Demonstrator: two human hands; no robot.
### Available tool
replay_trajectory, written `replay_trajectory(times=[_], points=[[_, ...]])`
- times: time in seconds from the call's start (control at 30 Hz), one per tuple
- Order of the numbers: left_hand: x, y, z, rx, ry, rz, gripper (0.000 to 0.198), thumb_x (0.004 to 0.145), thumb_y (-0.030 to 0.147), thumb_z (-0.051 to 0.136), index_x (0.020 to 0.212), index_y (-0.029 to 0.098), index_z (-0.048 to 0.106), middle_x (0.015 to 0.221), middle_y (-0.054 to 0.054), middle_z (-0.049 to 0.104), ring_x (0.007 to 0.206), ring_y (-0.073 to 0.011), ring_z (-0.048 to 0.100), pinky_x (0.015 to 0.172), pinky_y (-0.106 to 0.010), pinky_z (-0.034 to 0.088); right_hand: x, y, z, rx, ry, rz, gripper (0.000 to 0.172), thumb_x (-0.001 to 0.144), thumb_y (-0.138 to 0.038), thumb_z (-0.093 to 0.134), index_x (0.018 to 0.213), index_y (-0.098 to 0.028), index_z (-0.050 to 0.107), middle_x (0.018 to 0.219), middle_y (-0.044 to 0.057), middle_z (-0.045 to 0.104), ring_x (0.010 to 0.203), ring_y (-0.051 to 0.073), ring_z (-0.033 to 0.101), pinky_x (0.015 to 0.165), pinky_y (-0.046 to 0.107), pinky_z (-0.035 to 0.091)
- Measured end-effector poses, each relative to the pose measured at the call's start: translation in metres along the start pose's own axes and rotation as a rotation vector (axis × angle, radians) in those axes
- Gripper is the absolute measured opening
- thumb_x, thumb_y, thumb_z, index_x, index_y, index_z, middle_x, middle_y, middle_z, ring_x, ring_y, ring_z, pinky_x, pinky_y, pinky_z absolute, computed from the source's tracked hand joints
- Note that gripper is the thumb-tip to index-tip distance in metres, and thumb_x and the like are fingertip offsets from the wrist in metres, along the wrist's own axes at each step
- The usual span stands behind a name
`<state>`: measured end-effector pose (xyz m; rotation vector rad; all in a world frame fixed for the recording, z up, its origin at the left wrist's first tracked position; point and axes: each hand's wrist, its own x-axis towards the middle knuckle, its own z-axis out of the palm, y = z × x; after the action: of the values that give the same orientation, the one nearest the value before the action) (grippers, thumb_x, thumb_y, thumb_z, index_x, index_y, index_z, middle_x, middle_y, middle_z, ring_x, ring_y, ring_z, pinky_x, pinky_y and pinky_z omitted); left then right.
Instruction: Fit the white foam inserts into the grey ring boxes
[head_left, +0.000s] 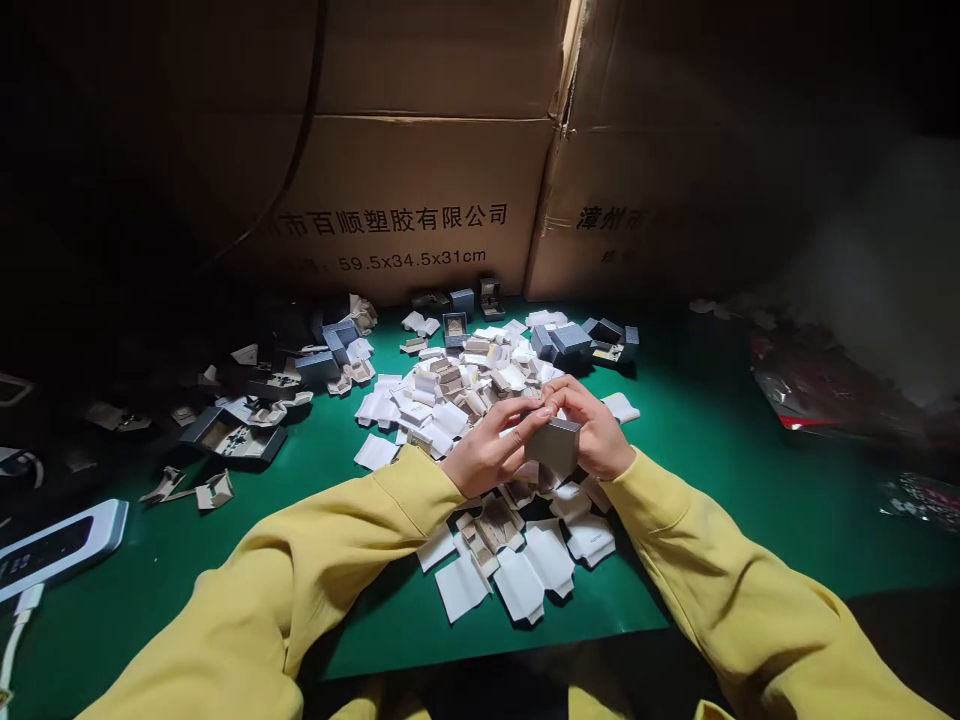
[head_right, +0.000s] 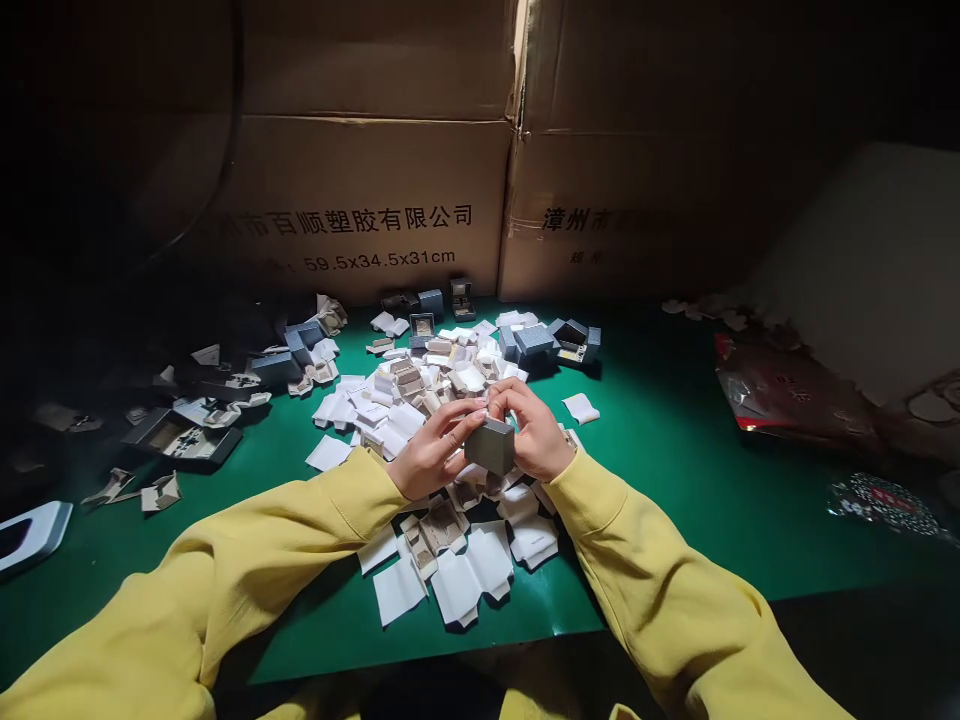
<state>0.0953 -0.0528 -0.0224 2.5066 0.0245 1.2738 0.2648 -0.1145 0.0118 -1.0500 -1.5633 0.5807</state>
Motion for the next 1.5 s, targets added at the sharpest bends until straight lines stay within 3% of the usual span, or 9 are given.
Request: replay_trajectory(times=[0.23, 0.33, 0.53, 0.83, 0.97, 1.07, 1.23, 1.4, 1.5], points=[[0.004, 0.006, -0.005, 0.144, -0.029, -0.108, 0.072, 0.087, 0.02, 0.048, 0.146, 0.021, 0.008, 0.127, -0.02, 0.04, 0.118, -0.0281, 0.044, 0.091, -0.042, 0.048, 0.0, 0.01, -0.005, -0.216, 0.072, -0.04, 0.014, 0.081, -0.027, 0.052, 0.071, -0.021, 0.045, 0.089, 0.005, 0.056, 0.088, 0.019, 0.051, 0.084, 0.038, 0.042], [0.003, 0.006, -0.004, 0.204, -0.058, -0.159, 0.074, 0.087, 0.026, 0.049, 0.147, 0.02, 0.005, 0.126, -0.02, 0.041, 0.117, -0.0285, 0.045, 0.091, -0.042, 0.047, -0.001, 0.011, -0.005, -0.055, 0.044, 0.068, 0.014, 0.082, -0.035, 0.053, 0.085, -0.022, 0.048, 0.103, 0.007, 0.056, 0.094, 0.019, 0.054, 0.082, 0.035, 0.046], [0.007, -0.002, -0.003, 0.249, -0.095, -0.214, 0.073, 0.088, 0.029, 0.047, 0.146, 0.021, 0.005, 0.121, -0.016, 0.046, 0.111, -0.0256, 0.049, 0.091, -0.04, 0.047, 0.002, 0.011, -0.009, 0.201, -0.204, 0.231, 0.065, 0.067, -0.045, 0.07, 0.123, -0.022, 0.045, 0.123, 0.01, 0.054, 0.111, 0.023, 0.053, 0.092, 0.036, 0.046], [0.072, -0.024, 0.013, 0.226, -0.109, -0.119, 0.058, 0.091, 0.033, 0.039, 0.144, 0.019, 0.019, 0.115, -0.014, 0.046, 0.107, -0.0247, 0.049, 0.091, -0.039, 0.045, 0.018, 0.017, -0.052, 0.12, 0.175, 0.227, 0.051, 0.057, -0.039, 0.077, 0.101, -0.019, 0.061, 0.099, 0.006, 0.065, 0.088, 0.021, 0.062, 0.075, 0.032, 0.053], [0.107, -0.033, 0.045, 0.273, -0.148, -0.13, 0.054, 0.092, 0.033, 0.034, 0.141, 0.013, 0.024, 0.113, -0.016, 0.045, 0.105, -0.0243, 0.049, 0.091, -0.04, 0.044, 0.021, 0.022, -0.083, -0.171, 0.32, 0.344, 0.03, 0.066, -0.037, 0.065, 0.087, -0.015, 0.065, 0.076, 0.004, 0.065, 0.061, 0.017, 0.06, 0.057, 0.03, 0.051], [0.129, -0.041, 0.066, 0.359, -0.199, -0.212, 0.05, 0.092, 0.029, 0.032, 0.14, 0.014, 0.024, 0.113, -0.015, 0.043, 0.101, -0.022, 0.051, 0.089, -0.037, 0.043, 0.02, 0.032, -0.103, -0.591, 0.343, 0.421, 0.024, 0.075, -0.029, 0.05, 0.083, -0.014, 0.067, 0.078, 0.007, 0.065, 0.066, 0.018, 0.06, 0.064, 0.032, 0.049], [0.157, -0.063, 0.085, 0.555, -0.278, -0.374, 0.049, 0.092, 0.028, 0.034, 0.139, 0.015, 0.028, 0.116, -0.016, 0.044, 0.104, -0.0245, 0.049, 0.086, -0.037, 0.043, 0.013, 0.045, -0.097, -0.967, -0.021, 0.435, 0.025, 0.073, -0.015, 0.049, 0.085, -0.016, 0.071, 0.09, 0.014, 0.065, 0.087, 0.027, 0.057, 0.075, 0.039, 0.045], [0.168, -0.078, 0.107, 0.589, -0.359, -0.34, 0.059, 0.088, 0.029, 0.045, 0.142, 0.02, 0.022, 0.126, -0.015, 0.043, 0.107, -0.0253, 0.046, 0.084, -0.037, 0.043, 0.01, 0.045, -0.073, -1.082, -0.307, 0.33, 0.044, 0.071, -0.022, 0.056, 0.115, -0.023, 0.061, 0.114, 0.013, 0.059, 0.103, 0.034, 0.046, 0.079, 0.044, 0.044], [0.17, -0.081, 0.118, 0.567, -0.504, -0.297, 0.05, 0.087, 0.029, 0.047, 0.135, 0.023, 0.035, 0.13, -0.015, 0.043, 0.112, -0.0269, 0.045, 0.09, -0.045, 0.039, 0.011, 0.042, -0.072, -1.118, -0.432, 0.308, 0.049, 0.073, -0.03, 0.057, 0.122, -0.023, 0.055, 0.121, 0.013, 0.056, 0.106, 0.035, 0.044, 0.079, 0.045, 0.044]])
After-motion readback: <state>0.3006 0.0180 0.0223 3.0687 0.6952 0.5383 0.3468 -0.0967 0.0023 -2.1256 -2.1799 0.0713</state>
